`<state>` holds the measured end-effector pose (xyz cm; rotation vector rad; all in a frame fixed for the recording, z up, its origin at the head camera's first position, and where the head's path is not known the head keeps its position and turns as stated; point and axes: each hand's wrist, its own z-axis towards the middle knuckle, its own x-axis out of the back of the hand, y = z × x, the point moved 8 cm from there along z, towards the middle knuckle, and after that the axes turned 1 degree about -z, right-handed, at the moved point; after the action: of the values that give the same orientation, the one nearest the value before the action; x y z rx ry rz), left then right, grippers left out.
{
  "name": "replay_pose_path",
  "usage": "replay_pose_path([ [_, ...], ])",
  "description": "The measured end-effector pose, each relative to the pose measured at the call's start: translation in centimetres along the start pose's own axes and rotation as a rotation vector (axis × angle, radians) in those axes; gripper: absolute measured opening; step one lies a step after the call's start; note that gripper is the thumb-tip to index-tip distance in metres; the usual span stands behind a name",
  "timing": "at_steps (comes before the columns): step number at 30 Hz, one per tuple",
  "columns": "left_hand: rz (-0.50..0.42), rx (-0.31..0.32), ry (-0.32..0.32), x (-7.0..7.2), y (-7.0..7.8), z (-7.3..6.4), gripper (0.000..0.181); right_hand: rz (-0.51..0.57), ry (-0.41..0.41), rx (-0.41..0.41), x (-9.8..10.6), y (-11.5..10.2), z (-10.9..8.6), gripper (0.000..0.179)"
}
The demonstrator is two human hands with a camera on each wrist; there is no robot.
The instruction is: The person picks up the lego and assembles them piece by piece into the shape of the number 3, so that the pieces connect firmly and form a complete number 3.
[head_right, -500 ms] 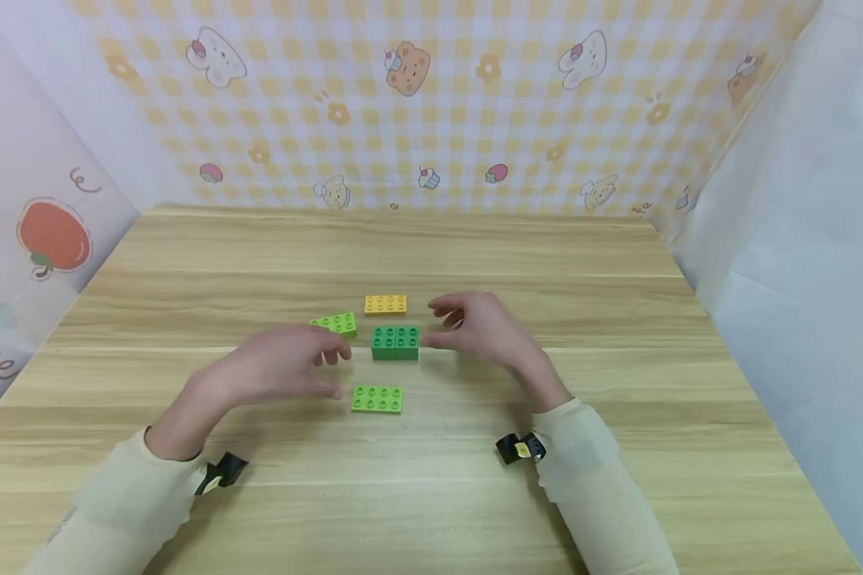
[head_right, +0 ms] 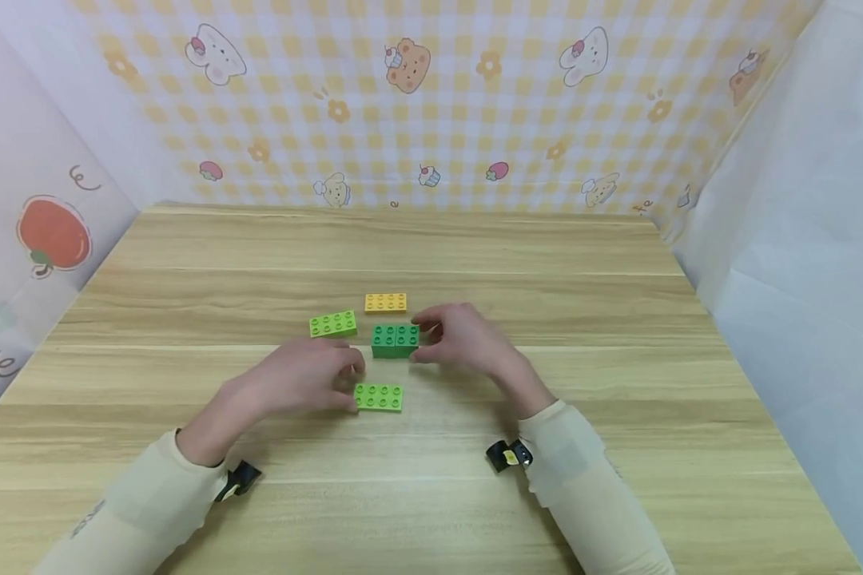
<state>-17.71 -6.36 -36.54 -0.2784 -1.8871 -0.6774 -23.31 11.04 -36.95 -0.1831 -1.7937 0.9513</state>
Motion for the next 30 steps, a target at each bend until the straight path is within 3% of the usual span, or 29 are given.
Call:
replay_pose_path([
  [21, 0.006, -0.019, 0.025, -0.5, 0.7, 0.5, 0.025, -0.058, 0.023, 0.01, -0.8, -0.5, 0.5, 0.04],
  [30, -0.008, -0.007, 0.041, -0.4, 0.3, 0.5, 0.025, -0.04, 0.031, 0.0, 0.4, -0.5, -0.2, 0.039],
])
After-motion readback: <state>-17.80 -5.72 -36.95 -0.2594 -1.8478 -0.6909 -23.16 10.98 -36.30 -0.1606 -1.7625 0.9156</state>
